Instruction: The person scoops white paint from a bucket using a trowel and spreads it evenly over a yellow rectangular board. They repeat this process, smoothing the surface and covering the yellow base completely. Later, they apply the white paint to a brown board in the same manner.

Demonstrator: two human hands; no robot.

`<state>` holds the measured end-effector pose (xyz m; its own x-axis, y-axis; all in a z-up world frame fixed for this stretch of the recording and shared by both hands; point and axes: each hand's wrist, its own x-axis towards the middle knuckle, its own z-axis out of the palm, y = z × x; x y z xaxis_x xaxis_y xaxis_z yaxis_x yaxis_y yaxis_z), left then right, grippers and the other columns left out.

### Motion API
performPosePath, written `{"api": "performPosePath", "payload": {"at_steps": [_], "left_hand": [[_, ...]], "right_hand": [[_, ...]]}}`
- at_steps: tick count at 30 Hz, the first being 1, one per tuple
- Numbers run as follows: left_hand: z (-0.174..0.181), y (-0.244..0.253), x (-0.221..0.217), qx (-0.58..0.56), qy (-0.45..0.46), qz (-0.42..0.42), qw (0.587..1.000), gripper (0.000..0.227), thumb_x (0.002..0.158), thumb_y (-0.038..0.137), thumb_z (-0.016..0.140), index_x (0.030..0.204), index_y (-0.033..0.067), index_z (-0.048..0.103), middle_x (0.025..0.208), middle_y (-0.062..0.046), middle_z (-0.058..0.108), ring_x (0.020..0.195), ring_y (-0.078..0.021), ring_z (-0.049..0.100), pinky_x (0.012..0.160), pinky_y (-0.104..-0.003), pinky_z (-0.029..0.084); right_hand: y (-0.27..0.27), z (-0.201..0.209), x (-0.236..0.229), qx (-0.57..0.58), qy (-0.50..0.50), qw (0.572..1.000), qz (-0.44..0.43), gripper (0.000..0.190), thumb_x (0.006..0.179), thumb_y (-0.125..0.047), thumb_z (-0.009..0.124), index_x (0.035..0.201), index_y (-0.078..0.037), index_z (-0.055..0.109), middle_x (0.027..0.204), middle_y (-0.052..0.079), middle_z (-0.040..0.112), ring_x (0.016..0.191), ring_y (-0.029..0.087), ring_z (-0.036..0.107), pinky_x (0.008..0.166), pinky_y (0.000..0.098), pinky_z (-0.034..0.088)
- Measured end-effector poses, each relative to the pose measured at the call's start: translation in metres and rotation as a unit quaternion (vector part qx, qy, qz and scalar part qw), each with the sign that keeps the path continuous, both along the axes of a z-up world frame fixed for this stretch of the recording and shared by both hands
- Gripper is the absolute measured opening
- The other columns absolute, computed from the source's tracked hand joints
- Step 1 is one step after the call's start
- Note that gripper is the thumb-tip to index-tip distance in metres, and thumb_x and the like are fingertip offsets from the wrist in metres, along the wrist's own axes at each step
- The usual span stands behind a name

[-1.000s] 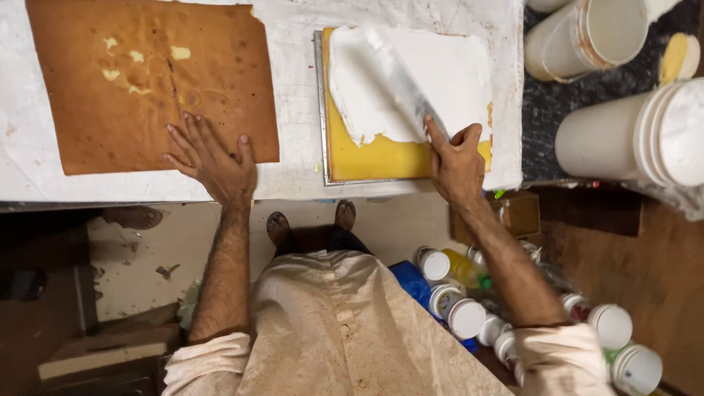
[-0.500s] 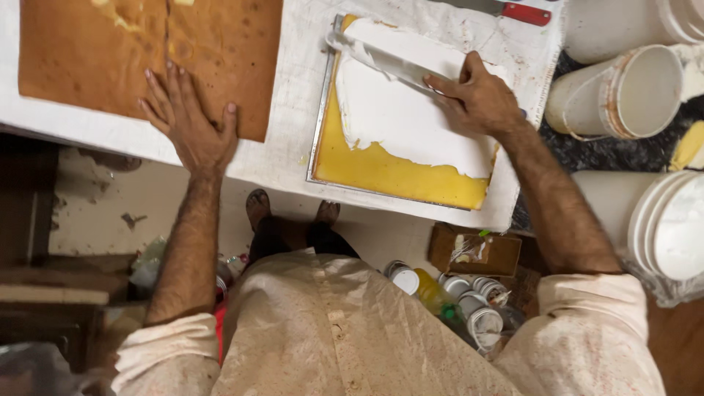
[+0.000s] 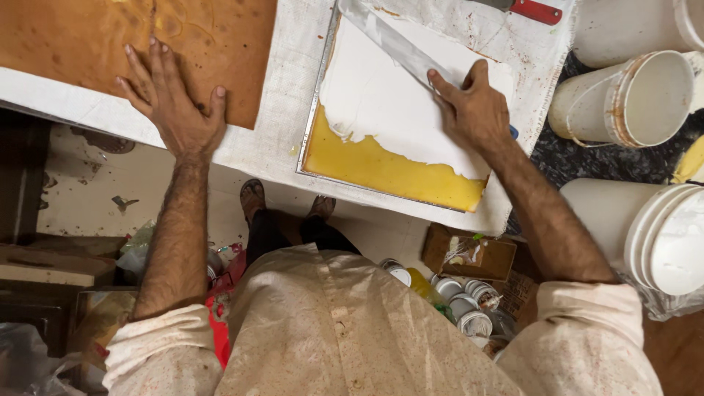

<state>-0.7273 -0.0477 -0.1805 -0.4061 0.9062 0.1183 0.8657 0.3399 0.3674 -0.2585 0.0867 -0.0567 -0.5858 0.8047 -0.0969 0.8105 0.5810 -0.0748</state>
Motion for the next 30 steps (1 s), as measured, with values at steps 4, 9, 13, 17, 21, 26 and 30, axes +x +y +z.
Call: {"api": "performPosePath", "payload": {"at_steps": [4, 9, 13, 17, 21, 26, 30], "left_hand": [[-0.004, -0.005, 0.001, 0.003, -0.004, 0.004, 1.000, 0.093, 0.106, 0.079, 0.032, 0.169, 0.0110, 0.023, 0.177, -0.009, 0.019, 0.163, -0.0328, 0.004, 0.130, -0.064, -0.003], [-0.003, -0.002, -0.001, -0.015, -0.007, 0.002, 1.000, 0.093, 0.106, 0.078, 0.030, 0.169, 0.0101, 0.023, 0.177, -0.008, 0.016, 0.163, -0.0339, 0.003, 0.130, -0.065, -0.004], [0.008, 0.000, 0.001, -0.037, -0.036, -0.003, 0.999, 0.093, 0.104, 0.077, 0.030, 0.168, 0.0083, 0.024, 0.177, -0.008, 0.014, 0.162, -0.0356, 0.001, 0.128, -0.065, -0.006], [0.020, 0.001, 0.003, -0.030, -0.040, -0.012, 0.999, 0.094, 0.103, 0.074, 0.032, 0.167, 0.0060, 0.026, 0.176, -0.009, 0.015, 0.161, -0.0362, 0.001, 0.126, -0.066, -0.008], [0.023, -0.002, 0.003, -0.014, -0.077, -0.033, 0.996, 0.091, 0.105, 0.073, 0.034, 0.165, 0.0045, 0.027, 0.176, -0.010, 0.017, 0.161, -0.0366, 0.000, 0.127, -0.066, -0.008], [0.015, -0.001, -0.001, -0.005, -0.055, -0.032, 0.998, 0.093, 0.103, 0.074, 0.032, 0.165, 0.0044, 0.028, 0.175, -0.014, 0.018, 0.160, -0.0369, 0.000, 0.125, -0.066, -0.009], [0.008, 0.003, -0.003, -0.010, -0.032, -0.032, 0.999, 0.098, 0.101, 0.078, 0.025, 0.166, 0.0051, 0.028, 0.175, -0.014, 0.016, 0.160, -0.0365, 0.000, 0.124, -0.068, -0.009]], "right_hand": [[-0.023, 0.015, -0.005, -0.130, -0.035, 0.991, 0.002, 0.041, 0.108, -0.032, 0.060, 0.149, -0.033, 0.059, 0.095, 0.011, 0.041, 0.063, 0.019, 0.046, 0.043, 0.0313, 0.051], [-0.116, 0.021, -0.008, -0.222, -0.142, 0.964, -0.027, 0.053, 0.099, -0.032, 0.062, 0.149, -0.040, 0.051, 0.101, 0.012, 0.040, 0.062, 0.019, 0.050, 0.045, 0.0319, 0.057], [-0.160, 0.014, -0.012, -0.045, -0.090, 0.990, -0.103, 0.064, 0.090, -0.018, 0.068, 0.150, -0.037, 0.055, 0.101, 0.012, 0.043, 0.078, 0.022, 0.053, 0.059, 0.0358, 0.056], [-0.165, 0.011, -0.046, -0.004, 0.087, 0.939, -0.332, 0.061, 0.096, -0.006, 0.061, 0.152, -0.029, 0.053, 0.105, 0.014, 0.040, 0.082, 0.024, 0.053, 0.067, 0.0318, 0.057], [-0.162, -0.003, -0.131, 0.006, 0.142, 0.922, -0.361, 0.063, 0.097, 0.002, 0.056, 0.155, -0.023, 0.053, 0.108, 0.017, 0.041, 0.081, 0.025, 0.055, 0.065, 0.0344, 0.058], [-0.163, -0.020, -0.179, 0.008, 0.049, 0.907, -0.417, 0.060, 0.096, -0.002, 0.059, 0.151, -0.025, 0.053, 0.112, 0.020, 0.050, 0.089, 0.031, 0.063, 0.067, 0.0411, 0.057], [-0.163, -0.010, -0.111, 0.006, 0.078, 0.847, -0.526, 0.039, 0.110, -0.027, 0.056, 0.147, -0.015, 0.054, 0.118, 0.023, 0.054, 0.099, 0.040, 0.065, 0.080, 0.0495, 0.052]]}}
